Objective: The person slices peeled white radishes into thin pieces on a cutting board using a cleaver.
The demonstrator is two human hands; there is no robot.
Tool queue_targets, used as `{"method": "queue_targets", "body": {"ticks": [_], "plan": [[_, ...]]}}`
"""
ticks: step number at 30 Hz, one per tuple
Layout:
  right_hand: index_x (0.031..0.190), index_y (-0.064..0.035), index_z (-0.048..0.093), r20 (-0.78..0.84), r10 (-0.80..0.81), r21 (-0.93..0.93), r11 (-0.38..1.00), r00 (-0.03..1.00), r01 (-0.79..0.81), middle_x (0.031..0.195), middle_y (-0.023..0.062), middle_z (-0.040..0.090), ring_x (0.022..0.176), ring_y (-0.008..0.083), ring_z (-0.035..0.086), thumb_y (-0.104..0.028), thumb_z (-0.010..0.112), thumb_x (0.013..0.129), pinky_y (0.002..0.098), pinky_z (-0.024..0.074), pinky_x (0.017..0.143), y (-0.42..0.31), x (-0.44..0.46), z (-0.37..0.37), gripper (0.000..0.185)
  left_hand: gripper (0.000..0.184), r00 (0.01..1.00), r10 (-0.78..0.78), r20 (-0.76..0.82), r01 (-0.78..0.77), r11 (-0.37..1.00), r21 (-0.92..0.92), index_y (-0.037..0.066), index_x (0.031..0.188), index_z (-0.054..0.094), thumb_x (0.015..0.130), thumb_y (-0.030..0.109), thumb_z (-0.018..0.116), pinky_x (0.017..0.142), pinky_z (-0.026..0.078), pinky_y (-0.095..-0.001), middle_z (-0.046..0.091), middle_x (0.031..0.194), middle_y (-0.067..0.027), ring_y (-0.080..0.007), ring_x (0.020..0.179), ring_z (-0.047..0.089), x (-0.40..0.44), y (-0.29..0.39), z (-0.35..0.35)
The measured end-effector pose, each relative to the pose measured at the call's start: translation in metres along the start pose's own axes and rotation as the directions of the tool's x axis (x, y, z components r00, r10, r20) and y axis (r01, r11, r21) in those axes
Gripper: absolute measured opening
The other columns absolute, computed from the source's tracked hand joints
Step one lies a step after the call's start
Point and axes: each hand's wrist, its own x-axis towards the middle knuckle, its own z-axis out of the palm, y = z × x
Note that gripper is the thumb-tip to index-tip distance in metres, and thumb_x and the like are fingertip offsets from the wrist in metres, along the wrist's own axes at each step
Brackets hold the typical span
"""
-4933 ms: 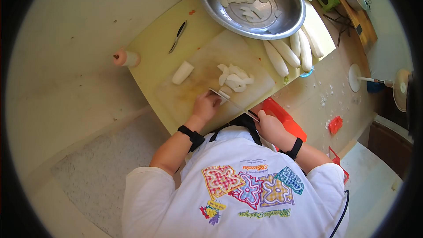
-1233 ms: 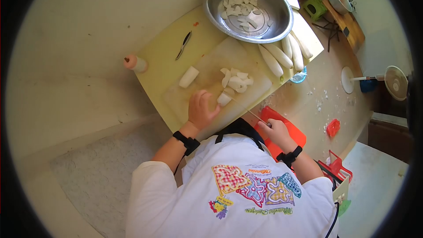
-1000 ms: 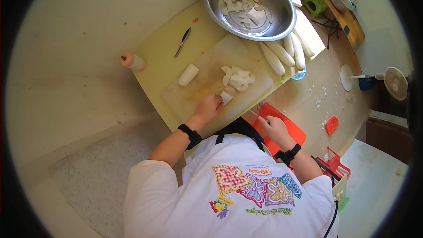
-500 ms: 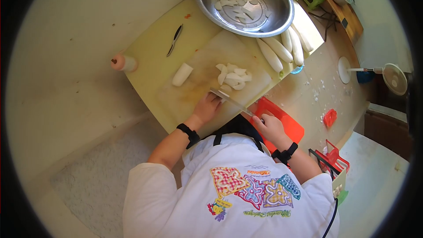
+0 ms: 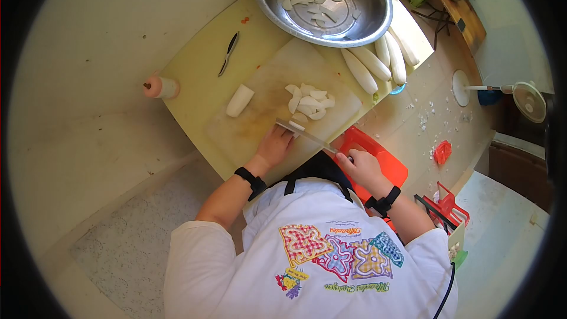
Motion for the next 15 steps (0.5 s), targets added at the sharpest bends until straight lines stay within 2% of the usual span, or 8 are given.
{"method": "queue_targets", "body": {"ticks": [5, 15], "plan": [[0.078, -0.0009, 0.063, -0.003, -0.021, -0.024, 0.999, 1.000, 0.021, 0.070, 0.0206, 0.066, 0.069, 0.0413, 0.065, -0.057, 0.052, 0.098, 0.0505, 0.0510, 0.063, 0.0010, 0.0008, -0.0009, 0.061, 0.024, 0.997, -0.043, 0.058, 0.042, 0.999, 0.005, 0.007, 0.106, 0.069, 0.083, 0.013, 0.068, 0.090, 0.054, -0.0446, 0.063, 0.113, -0.0132, -0.0363, 0.109, 0.059, 0.0015, 0.0002, -0.0017], [0.077, 0.0002, 0.063, -0.001, -0.019, -0.011, 1.000, 1.000, 0.019, 0.070, 0.0217, 0.066, 0.069, 0.0417, 0.065, -0.057, 0.052, 0.098, 0.0506, 0.0512, 0.064, -0.0002, 0.0018, -0.0020, 0.062, 0.023, 1.000, -0.022, 0.019, 0.022, 1.000, 0.002, 0.006, 0.105, 0.068, 0.083, 0.012, 0.068, 0.088, 0.055, -0.0461, 0.063, 0.114, -0.0137, -0.0361, 0.109, 0.060, 0.0041, 0.0021, -0.0019]]}}
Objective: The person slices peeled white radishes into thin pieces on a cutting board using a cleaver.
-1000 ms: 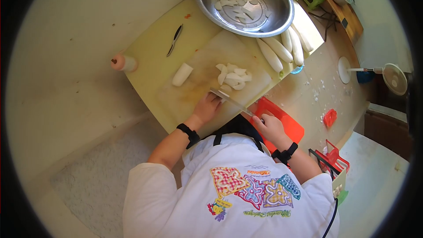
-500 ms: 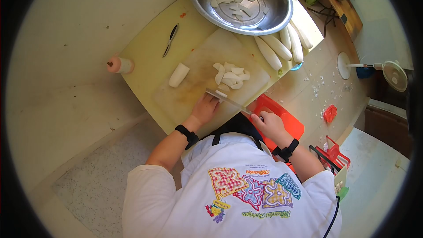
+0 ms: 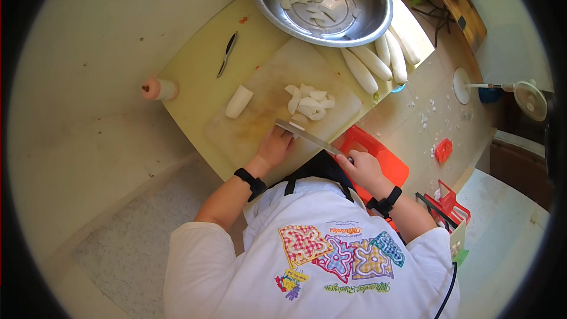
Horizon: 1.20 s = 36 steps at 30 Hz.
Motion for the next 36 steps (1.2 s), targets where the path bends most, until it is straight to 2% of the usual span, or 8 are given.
{"method": "queue_targets", "body": {"ticks": [3, 6, 8, 13, 21, 26, 28, 36], "plan": [[0.077, 0.0007, 0.064, 0.011, 0.002, 0.000, 1.000, 1.000, -0.002, 0.071, 0.0221, 0.066, 0.070, 0.0416, 0.066, -0.057, 0.052, 0.098, 0.0504, 0.0513, 0.064, -0.002, 0.002, -0.002, 0.062, 0.024, 0.999, -0.024, 0.035, 0.023, 1.000, 0.005, 0.006, 0.106, 0.068, 0.083, 0.012, 0.068, 0.089, 0.055, -0.0452, 0.063, 0.115, -0.0139, -0.0363, 0.108, 0.060, 0.000, 0.000, 0.000], [0.077, 0.0014, 0.065, 0.030, 0.012, 0.028, 1.000, 0.999, -0.013, 0.070, 0.0225, 0.066, 0.069, 0.0414, 0.065, -0.057, 0.051, 0.098, 0.0500, 0.0512, 0.064, -0.003, 0.004, -0.006, 0.063, 0.023, 1.000, -0.007, 0.026, 0.006, 1.000, 0.013, 0.006, 0.106, 0.068, 0.083, 0.011, 0.068, 0.088, 0.055, -0.0441, 0.064, 0.113, -0.0136, -0.0357, 0.107, 0.061, 0.000, -0.002, 0.002], [0.076, 0.0017, 0.065, 0.048, 0.021, 0.052, 0.998, 0.999, -0.024, 0.070, 0.0227, 0.065, 0.069, 0.0413, 0.065, -0.056, 0.051, 0.098, 0.0498, 0.0511, 0.063, -0.005, 0.006, -0.012, 0.064, 0.022, 0.999, 0.011, -0.034, -0.013, 0.999, -0.045, 0.006, 0.104, 0.068, 0.083, 0.010, 0.069, 0.088, 0.055, -0.0436, 0.065, 0.111, -0.0132, -0.0348, 0.106, 0.061, 0.000, -0.002, 0.002], [0.074, 0.0037, 0.066, 0.136, 0.044, 0.069, 0.996, 0.990, -0.054, 0.071, 0.0249, 0.065, 0.070, 0.0431, 0.065, -0.057, 0.047, 0.100, 0.0507, 0.0507, 0.065, -0.009, 0.016, -0.020, 0.069, 0.022, 0.999, 0.003, -0.034, -0.005, 0.999, -0.050, 0.005, 0.103, 0.069, 0.081, 0.008, 0.069, 0.087, 0.055, -0.0432, 0.066, 0.108, -0.0134, -0.0341, 0.103, 0.063, 0.002, -0.001, -0.001], [0.075, 0.0073, 0.067, 0.170, 0.043, 0.096, 0.994, 0.985, -0.060, 0.070, 0.0275, 0.064, 0.070, 0.0447, 0.064, -0.058, 0.046, 0.100, 0.0513, 0.0509, 0.067, -0.022, 0.011, -0.026, 0.073, 0.019, 0.998, -0.020, -0.061, 0.015, 0.996, -0.084, 0.005, 0.099, 0.072, 0.081, 0.009, 0.069, 0.089, 0.055, -0.0427, 0.067, 0.106, -0.0145, -0.0343, 0.102, 0.063, 0.001, -0.002, 0.003], [0.074, 0.0083, 0.067, 0.199, 0.054, 0.105, 0.992, 0.979, -0.076, 0.069, 0.0285, 0.064, 0.069, 0.0450, 0.064, -0.058, 0.046, 0.101, 0.0511, 0.0506, 0.067, -0.026, 0.019, -0.028, 0.074, 0.020, 0.999, -0.048, -0.019, 0.046, 0.996, -0.078, 0.004, 0.099, 0.073, 0.080, 0.009, 0.069, 0.089, 0.055, -0.0418, 0.067, 0.108, -0.0144, -0.0339, 0.102, 0.064, 0.003, 0.003, -0.001], [0.072, 0.0086, 0.066, 0.259, 0.062, 0.106, 0.990, 0.964, -0.092, 0.068, 0.0284, 0.063, 0.068, 0.0446, 0.063, -0.057, 0.045, 0.101, 0.0509, 0.0505, 0.067, -0.030, 0.025, -0.030, 0.075, 0.019, 0.998, -0.049, -0.034, 0.046, 0.995, -0.088, 0.004, 0.098, 0.073, 0.080, 0.009, 0.069, 0.089, 0.055, -0.0416, 0.067, 0.107, -0.0144, -0.0339, 0.102, 0.064, 0.002, 0.003, 0.002], [0.074, 0.0088, 0.066, 0.227, 0.060, 0.128, 0.988, 0.972, -0.091, 0.069, 0.0283, 0.064, 0.069, 0.0443, 0.063, -0.057, 0.045, 0.101, 0.0509, 0.0504, 0.068, -0.021, 0.018, -0.023, 0.075, 0.017, 0.995, -0.061, -0.085, 0.052, 0.993, -0.106, 0.004, 0.094, 0.073, 0.078, 0.007, 0.068, 0.086, 0.056, -0.0418, 0.067, 0.105, -0.0140, -0.0340, 0.099, 0.065, 0.002, 0.004, 0.006]]}}
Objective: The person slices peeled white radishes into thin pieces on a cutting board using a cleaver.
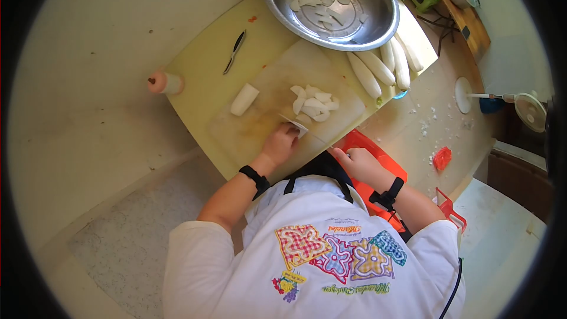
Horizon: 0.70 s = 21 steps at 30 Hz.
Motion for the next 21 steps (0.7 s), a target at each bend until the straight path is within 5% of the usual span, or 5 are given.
{"method": "queue_targets", "body": {"ticks": [14, 16, 21], "plan": [[0.076, 0.0084, 0.067, -0.094, -0.128, 0.017, 0.991, 0.987, 0.130, 0.074, 0.0317, 0.063, 0.075, 0.0493, 0.062, -0.058, 0.045, 0.100, 0.0535, 0.0499, 0.071, 0.002, 0.030, 0.026, 0.074, 0.018, 0.999, -0.040, 0.014, 0.040, 0.999, 0.025, 0.007, 0.096, 0.072, 0.079, 0.008, 0.068, 0.083, 0.057, -0.0423, 0.066, 0.106, -0.0123, -0.0331, 0.100, 0.064, -0.001, 0.002, 0.000], [0.086, 0.0076, 0.070, -0.062, -0.094, -0.026, 0.995, 0.994, 0.093, 0.074, 0.0275, 0.066, 0.073, 0.0428, 0.067, -0.058, 0.044, 0.101, 0.0476, 0.0523, 0.070, -0.001, 0.029, 0.023, 0.071, 0.018, 0.999, -0.032, 0.001, 0.032, 0.999, 0.025, 0.007, 0.096, 0.072, 0.079, 0.009, 0.068, 0.084, 0.056, -0.0424, 0.066, 0.107, -0.0120, -0.0330, 0.101, 0.064, -0.001, 0.001, 0.002], [0.079, 0.0070, 0.069, -0.080, -0.098, -0.043, 0.995, 0.992, 0.095, 0.073, 0.0290, 0.065, 0.074, 0.0456, 0.065, -0.062, 0.044, 0.099, 0.0503, 0.0513, 0.070, 0.000, 0.037, 0.028, 0.076, 0.017, 1.000, -0.002, -0.031, 0.003, 0.999, 0.048, 0.007, 0.095, 0.072, 0.079, 0.009, 0.068, 0.084, 0.056, -0.0434, 0.065, 0.108, -0.0114, -0.0325, 0.103, 0.063, -0.001, 0.002, 0.001]]}}
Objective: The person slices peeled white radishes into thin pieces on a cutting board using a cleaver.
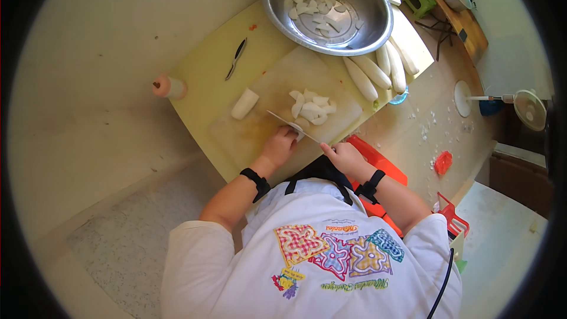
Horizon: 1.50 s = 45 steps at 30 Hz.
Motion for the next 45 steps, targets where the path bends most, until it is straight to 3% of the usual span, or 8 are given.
{"method": "queue_targets", "body": {"ticks": [6, 8, 12, 20, 24, 33, 38, 45], "plan": [[0.072, 0.0036, 0.068, -0.097, -0.033, -0.044, 0.999, 0.995, 0.028, 0.073, 0.0267, 0.066, 0.073, 0.0447, 0.066, -0.065, 0.050, 0.094, 0.0519, 0.0514, 0.068, -0.001, -0.010, -0.017, 0.074, 0.013, 0.993, -0.050, 0.110, 0.051, 0.999, -0.002, 0.006, 0.092, 0.071, 0.081, 0.009, 0.069, 0.078, 0.055, -0.0437, 0.068, 0.094, -0.0105, -0.0340, 0.089, 0.066, 0.003, 0.040, -0.049], [0.073, 0.0019, 0.069, -0.153, -0.077, -0.102, 0.993, 0.985, 0.062, 0.072, 0.0243, 0.067, 0.072, 0.0428, 0.066, -0.064, 0.053, 0.092, 0.0510, 0.0520, 0.067, -0.001, -0.024, -0.024, 0.070, 0.012, 0.967, 0.136, -0.215, -0.161, 0.982, -0.102, 0.008, 0.093, 0.073, 0.081, 0.010, 0.072, 0.072, 0.053, -0.0422, 0.069, 0.083, -0.0105, -0.0332, 0.079, 0.066, 0.008, 0.079, -0.095], [0.073, -0.0031, 0.067, -0.328, -0.278, -0.286, 0.940, 0.903, 0.186, 0.066, 0.0165, 0.066, 0.062, 0.0372, 0.066, -0.061, 0.064, 0.085, 0.0468, 0.0527, 0.059, -0.001, -0.051, -0.038, 0.059, 0.012, 0.944, 0.139, -0.301, -0.171, 0.981, -0.086, 0.008, 0.091, 0.073, 0.080, 0.013, 0.073, 0.076, 0.053, -0.0436, 0.069, 0.089, -0.0097, -0.0325, 0.083, 0.064, 0.025, 0.096, -0.140], [0.063, -0.0084, 0.057, -0.397, -0.511, -0.516, 0.811, 0.762, 0.275, 0.056, 0.0111, 0.060, 0.052, 0.0305, 0.062, -0.061, 0.073, 0.074, 0.0407, 0.0492, 0.049, -0.002, -0.097, -0.054, 0.056, 0.020, 0.893, 0.277, 0.355, -0.319, 0.945, 0.065, 0.007, 0.096, 0.076, 0.083, 0.022, 0.074, 0.089, 0.051, -0.0421, 0.072, 0.099, -0.0102, -0.0311, 0.101, 0.063, 0.067, 0.093, -0.133], [0.066, -0.0086, 0.059, -0.441, -0.560, -0.554, 0.785, 0.701, 0.279, 0.055, 0.0098, 0.058, 0.050, 0.0282, 0.061, -0.057, 0.077, 0.070, 0.0385, 0.0477, 0.048, 0.001, -0.115, -0.057, 0.051, 0.022, 0.838, 0.270, 0.473, -0.315, 0.949, 0.016, 0.008, 0.098, 0.077, 0.085, 0.025, 0.072, 0.088, 0.051, -0.0413, 0.072, 0.098, -0.0100, -0.0309, 0.099, 0.064, 0.072, 0.101, -0.120], [0.063, -0.0096, 0.057, -0.468, -0.587, -0.589, 0.764, 0.661, 0.262, 0.053, 0.0078, 0.055, 0.049, 0.0264, 0.059, -0.057, 0.078, 0.068, 0.0371, 0.0467, 0.047, 0.016, -0.127, -0.052, 0.052, 0.021, 0.832, 0.156, 0.532, -0.198, 0.980, 0.024, 0.006, 0.098, 0.076, 0.090, 0.023, 0.067, 0.080, 0.052, -0.0415, 0.073, 0.097, -0.0132, -0.0333, 0.090, 0.066, 0.080, 0.098, -0.107], [0.060, -0.0091, 0.056, -0.443, -0.494, -0.548, 0.810, 0.748, 0.210, 0.053, 0.0080, 0.056, 0.049, 0.0257, 0.059, -0.061, 0.076, 0.069, 0.0375, 0.0472, 0.047, 0.018, -0.136, -0.044, 0.057, 0.027, 0.868, -0.173, 0.465, 0.350, 0.877, -0.328, 0.000, 0.103, 0.073, 0.096, 0.024, 0.063, 0.073, 0.050, -0.0337, 0.071, 0.087, -0.0107, -0.0206, 0.080, 0.064, 0.089, 0.060, -0.084], [0.064, -0.0059, 0.061, -0.454, -0.252, -0.426, 0.904, 0.855, 0.039, 0.054, 0.0095, 0.058, 0.051, 0.0281, 0.061, -0.060, 0.074, 0.073, 0.0401, 0.0496, 0.049, 0.049, -0.154, -0.017, 0.056, 0.026, 0.884, -0.241, 0.400, 0.352, 0.906, -0.233, -0.002, 0.100, 0.072, 0.095, 0.023, 0.065, 0.073, 0.050, -0.0324, 0.071, 0.087, -0.0087, -0.0160, 0.080, 0.063, 0.114, -0.017, -0.018]]}}
